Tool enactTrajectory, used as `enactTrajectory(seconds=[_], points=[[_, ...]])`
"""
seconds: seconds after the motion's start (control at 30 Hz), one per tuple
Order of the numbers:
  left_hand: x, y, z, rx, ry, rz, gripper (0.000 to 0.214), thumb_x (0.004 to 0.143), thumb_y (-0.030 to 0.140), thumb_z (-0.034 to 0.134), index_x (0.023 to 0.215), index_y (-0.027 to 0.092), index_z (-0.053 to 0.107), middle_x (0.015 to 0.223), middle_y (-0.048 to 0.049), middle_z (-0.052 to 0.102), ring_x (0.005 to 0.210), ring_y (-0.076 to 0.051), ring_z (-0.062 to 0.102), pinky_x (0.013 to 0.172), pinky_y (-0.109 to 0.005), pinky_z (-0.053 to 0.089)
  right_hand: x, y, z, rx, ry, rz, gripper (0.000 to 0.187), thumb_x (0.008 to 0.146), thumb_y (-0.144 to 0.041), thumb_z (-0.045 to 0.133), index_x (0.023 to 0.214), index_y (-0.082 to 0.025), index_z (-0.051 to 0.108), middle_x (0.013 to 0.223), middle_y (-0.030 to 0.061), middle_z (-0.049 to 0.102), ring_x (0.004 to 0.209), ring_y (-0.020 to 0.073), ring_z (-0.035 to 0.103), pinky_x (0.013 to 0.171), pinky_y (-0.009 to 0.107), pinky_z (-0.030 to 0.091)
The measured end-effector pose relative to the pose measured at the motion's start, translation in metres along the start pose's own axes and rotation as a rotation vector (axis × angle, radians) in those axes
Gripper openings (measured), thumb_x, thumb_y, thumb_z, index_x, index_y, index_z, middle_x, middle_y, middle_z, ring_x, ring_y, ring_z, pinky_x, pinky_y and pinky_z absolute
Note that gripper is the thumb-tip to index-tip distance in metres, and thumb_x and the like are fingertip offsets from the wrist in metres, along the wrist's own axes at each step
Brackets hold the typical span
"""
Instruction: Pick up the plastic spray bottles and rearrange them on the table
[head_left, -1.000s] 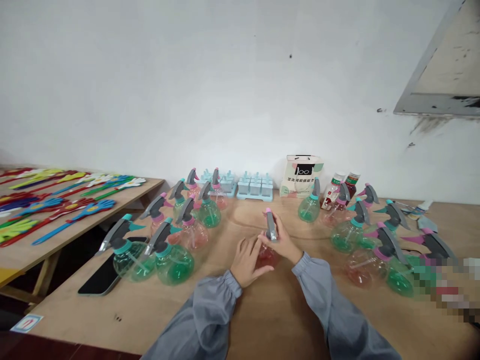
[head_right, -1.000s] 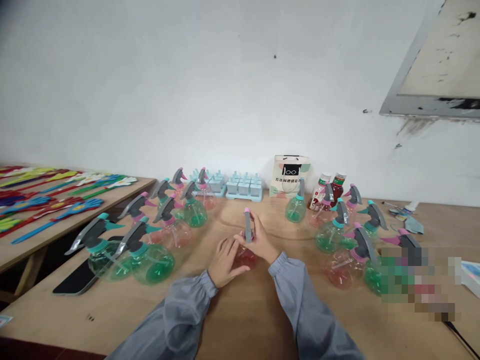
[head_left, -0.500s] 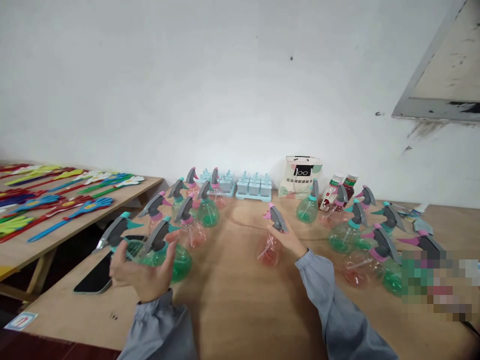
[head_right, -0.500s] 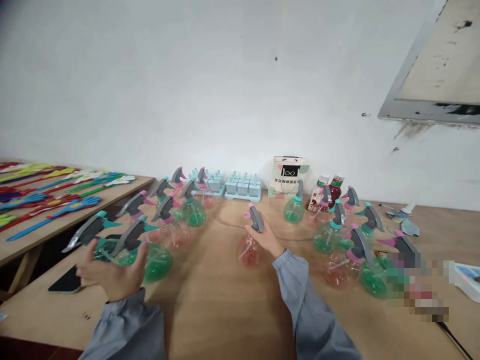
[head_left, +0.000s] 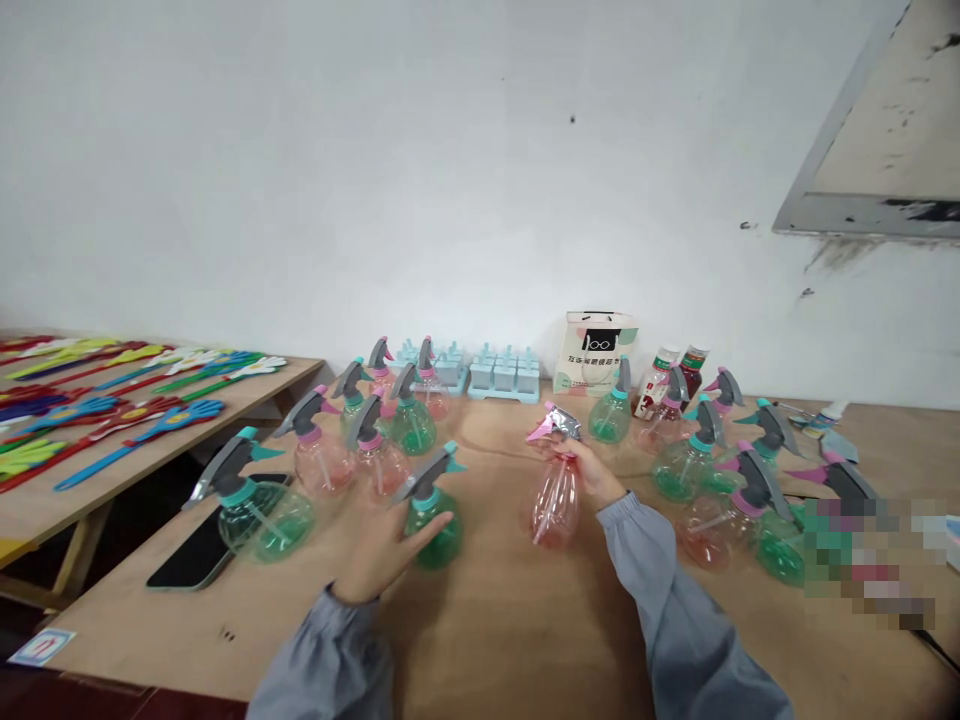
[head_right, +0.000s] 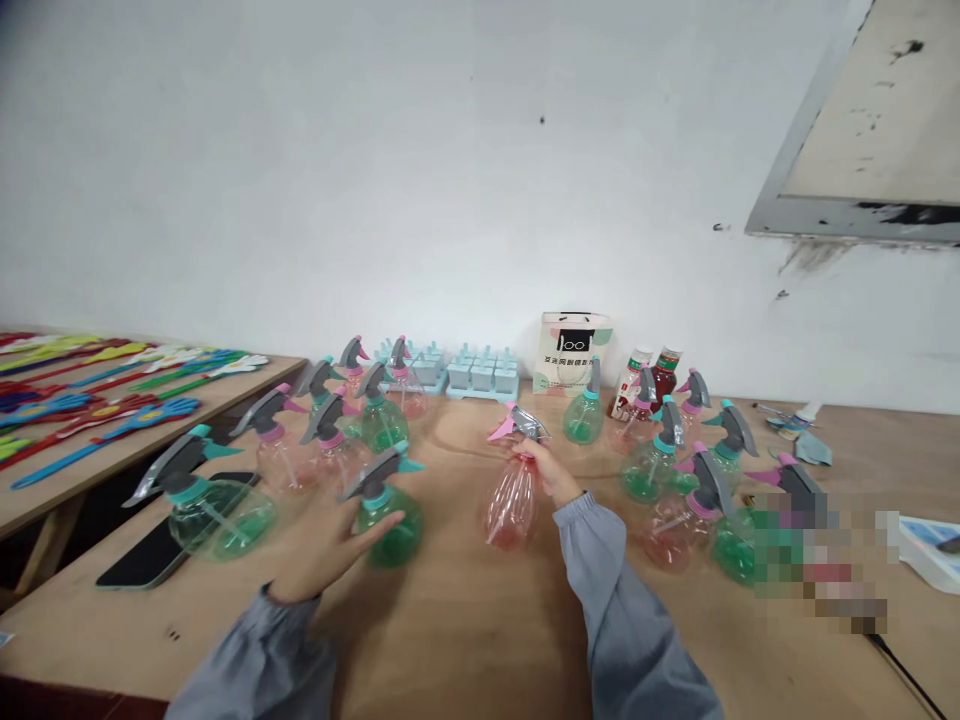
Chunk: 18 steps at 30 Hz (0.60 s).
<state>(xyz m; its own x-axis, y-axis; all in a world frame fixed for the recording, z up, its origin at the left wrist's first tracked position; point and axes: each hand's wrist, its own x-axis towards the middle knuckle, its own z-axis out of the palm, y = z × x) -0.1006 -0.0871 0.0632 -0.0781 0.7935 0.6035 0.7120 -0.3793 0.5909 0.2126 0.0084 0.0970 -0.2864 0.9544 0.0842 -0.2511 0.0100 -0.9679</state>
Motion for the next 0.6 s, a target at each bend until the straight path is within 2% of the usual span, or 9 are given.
enactTrajectory(seconds=[0.1, 0.17, 0.23, 0.3, 0.4, 0.6], points=[[0.022, 0.004, 0.050, -0.040, -0.096, -0.014, 0.037, 0.082, 0.060, 0.065, 0.097, 0.026, 0.067, 0.089, -0.0066, 0.072, 0.090, -0.030, 0.069, 0.084, -0.046, 0.056, -0.004, -0.004, 0.003, 0.012, -0.034, 0.018, 0.041, 0.066, -0.041, 0.072, 0.101, -0.021, 0.074, 0.096, 0.0086, 0.079, 0.093, 0.0263, 0.074, 0.064, 0.030, 0.053], [0.036, 0.003, 0.079, -0.032, -0.102, -0.061, 0.036, 0.086, 0.057, 0.061, 0.101, 0.024, 0.064, 0.093, -0.0081, 0.072, 0.096, -0.031, 0.070, 0.088, -0.049, 0.054, -0.006, -0.007, 0.006, 0.013, -0.063, -0.018, 0.039, 0.065, -0.038, 0.073, 0.100, -0.021, 0.074, 0.095, 0.0074, 0.079, 0.092, 0.0256, 0.074, 0.070, 0.032, 0.055], [0.047, -0.001, 0.102, -0.021, -0.081, -0.071, 0.042, 0.083, 0.056, 0.065, 0.108, 0.022, 0.061, 0.101, -0.0099, 0.073, 0.102, -0.034, 0.069, 0.093, -0.050, 0.051, -0.007, -0.011, 0.009, 0.015, -0.089, -0.061, 0.037, 0.064, -0.033, 0.072, 0.099, -0.022, 0.075, 0.093, 0.0063, 0.079, 0.092, 0.0255, 0.074, 0.078, 0.034, 0.056], [0.051, -0.007, 0.117, -0.011, -0.038, -0.056, 0.059, 0.073, 0.056, 0.074, 0.118, 0.021, 0.058, 0.110, -0.0122, 0.073, 0.106, -0.036, 0.069, 0.096, -0.051, 0.050, -0.008, -0.013, 0.012, 0.006, -0.108, -0.077, 0.035, 0.063, -0.031, 0.069, 0.096, -0.022, 0.076, 0.091, 0.0059, 0.079, 0.095, 0.0262, 0.073, 0.084, 0.037, 0.056], [0.048, -0.017, 0.129, -0.009, 0.007, -0.030, 0.080, 0.062, 0.057, 0.082, 0.127, 0.021, 0.053, 0.115, -0.0149, 0.072, 0.106, -0.037, 0.069, 0.094, -0.050, 0.050, -0.009, -0.016, 0.014, -0.009, -0.126, -0.067, 0.031, 0.063, -0.031, 0.067, 0.090, -0.022, 0.076, 0.089, 0.0060, 0.078, 0.098, 0.0269, 0.072, 0.084, 0.036, 0.055], [0.040, -0.026, 0.124, 0.023, -0.016, -0.061, 0.082, 0.061, 0.056, 0.083, 0.129, 0.021, 0.052, 0.112, -0.0138, 0.072, 0.108, -0.038, 0.069, 0.096, -0.052, 0.050, -0.011, -0.016, 0.017, -0.030, -0.093, -0.057, 0.027, 0.062, -0.030, 0.064, 0.085, -0.021, 0.076, 0.082, 0.0052, 0.075, 0.086, 0.0240, 0.070, 0.072, 0.032, 0.053]])
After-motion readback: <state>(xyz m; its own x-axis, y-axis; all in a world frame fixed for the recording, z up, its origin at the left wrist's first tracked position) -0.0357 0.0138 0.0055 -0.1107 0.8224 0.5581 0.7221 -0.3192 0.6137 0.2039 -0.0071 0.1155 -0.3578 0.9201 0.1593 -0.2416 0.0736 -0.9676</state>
